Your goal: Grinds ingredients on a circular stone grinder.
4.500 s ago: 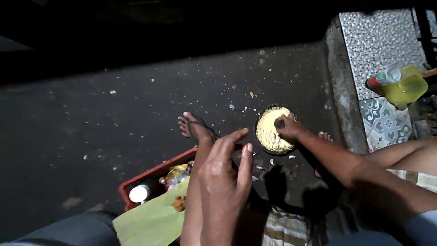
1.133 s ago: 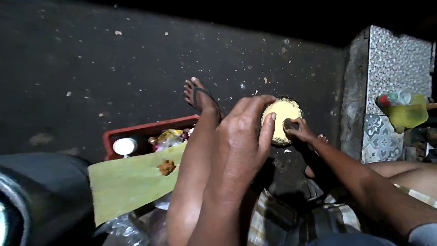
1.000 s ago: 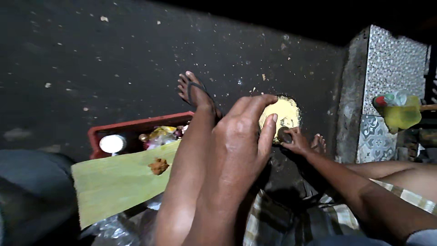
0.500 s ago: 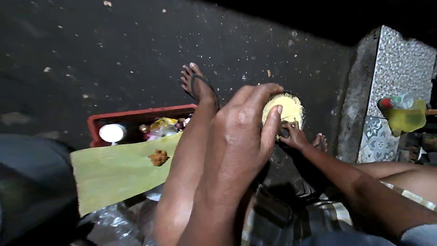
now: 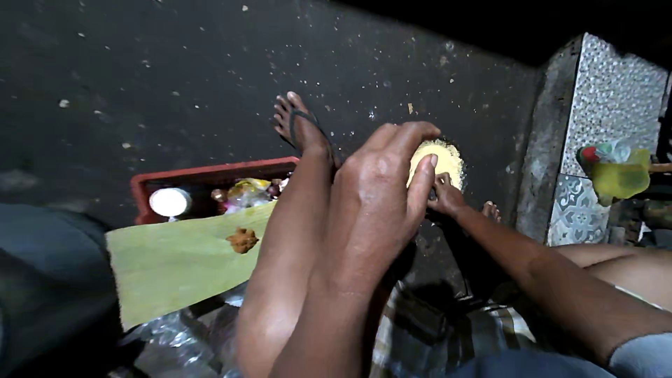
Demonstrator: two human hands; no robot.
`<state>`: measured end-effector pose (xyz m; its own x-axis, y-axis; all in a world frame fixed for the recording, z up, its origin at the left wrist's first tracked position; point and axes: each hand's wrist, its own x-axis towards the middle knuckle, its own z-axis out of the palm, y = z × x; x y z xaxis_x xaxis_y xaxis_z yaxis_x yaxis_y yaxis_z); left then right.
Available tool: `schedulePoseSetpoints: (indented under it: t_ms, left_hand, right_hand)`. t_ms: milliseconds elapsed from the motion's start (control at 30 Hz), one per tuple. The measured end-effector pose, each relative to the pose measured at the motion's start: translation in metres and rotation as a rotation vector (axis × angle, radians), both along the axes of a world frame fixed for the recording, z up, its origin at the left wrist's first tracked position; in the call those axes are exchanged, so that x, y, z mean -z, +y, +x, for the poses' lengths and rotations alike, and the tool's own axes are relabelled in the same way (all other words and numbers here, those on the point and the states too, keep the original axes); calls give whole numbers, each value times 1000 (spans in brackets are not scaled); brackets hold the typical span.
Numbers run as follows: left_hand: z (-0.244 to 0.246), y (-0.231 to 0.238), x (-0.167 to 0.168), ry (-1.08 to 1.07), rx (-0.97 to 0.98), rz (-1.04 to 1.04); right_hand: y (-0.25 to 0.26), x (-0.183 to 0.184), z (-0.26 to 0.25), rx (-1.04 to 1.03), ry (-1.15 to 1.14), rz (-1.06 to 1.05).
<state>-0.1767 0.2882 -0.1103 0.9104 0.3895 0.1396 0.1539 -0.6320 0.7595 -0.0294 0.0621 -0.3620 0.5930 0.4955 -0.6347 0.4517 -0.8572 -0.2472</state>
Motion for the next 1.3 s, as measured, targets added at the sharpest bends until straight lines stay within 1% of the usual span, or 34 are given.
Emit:
schedulePoseSetpoints:
  t_ms: [67, 100, 133, 167, 200, 233, 300, 367, 433, 500, 533, 600, 633, 667, 733, 767, 800, 900, 933, 967, 1033, 1067, 1100, 1167, 1200, 1233, 1300]
  left_hand:
    - [2, 1, 0, 5, -11, 12]
    - [0, 2, 0, 0, -18, 8]
    - [-3, 2, 0, -5, -26, -1]
    - [-5, 3, -1, -14, -34, -7]
    - [-7, 4, -1, -25, -45, -4]
    - [-8, 4, 0, -32, -50, -10]
    - [-6, 2, 0, -40, -49, -20]
    - [-1, 2, 0, -26, -37, -10]
    - [4, 3, -1, -10, -1, -8]
    - [8, 6, 0, -26, -4, 13]
    - [8, 7, 2, -38, -20, 20]
    - [3, 8, 3, -47, -35, 11]
    - [1, 8, 2, -50, -46, 8]
    - [-1, 9, 2, -58, -57, 6]
    - [-3, 8, 2, -55, -63, 0]
    - [-3, 7, 1, -51, -64, -2]
    - [-2, 8, 0, -48, -64, -5]
    - [0, 9, -1, -22, -40, -11]
    - [1, 8, -1, -23, -32, -14]
    - [2, 8, -1, -29, -29, -11]
    - [1, 7, -1, -28, -36, -4]
    - [-1, 7, -1, -24, -47, -3]
    - [-3, 8, 0, -17, -52, -4]
    - [-5, 7, 3, -4, -53, -4]
    - [-4, 7, 4, 1, -44, -2]
    - [-3, 8, 5, 8, -32, 3]
    - [0, 7, 3, 36, 6, -4]
  right_hand:
    - [10, 3, 18, 58, 36, 67]
    - [10, 1, 22, 155, 96, 114]
    - [7, 0, 20, 274, 164, 144]
    - [3, -2, 17, 345, 216, 147]
    - [0, -4, 10, 342, 242, 128]
    - [-6, -7, -2, 280, 236, 93]
    - [-12, -12, -24, 115, 133, 0]
    - [2, -13, -24, 16, 33, -82]
    - [17, -9, -12, -29, -24, -81]
    - [32, -7, 11, 15, -29, 3]
    - [35, -5, 19, 75, 11, 49]
    - [30, -6, 21, 243, 133, 78]
    - [25, -5, 16, 279, 176, 68]
    - [17, -6, 7, 221, 185, 23]
    - [-2, -10, -16, -13, 90, -84]
    - [-9, -10, -20, -67, 36, -106]
    - [-11, -10, -16, -70, -4, -116]
    - [8, -3, 13, 42, -77, -83]
    - [13, -5, 22, 91, -67, -61]
    - [20, -10, 31, 161, -20, -33]
    - [28, -19, 35, 343, 144, -9]
    - [29, -19, 28, 361, 211, -23]
    - [29, -20, 14, 303, 233, -61]
    - [24, -23, -21, 51, 117, -161]
    - [24, -24, -30, -36, 59, -197]
    - [28, -26, -31, -73, 32, -209]
    - [36, -25, -21, -56, -5, -193]
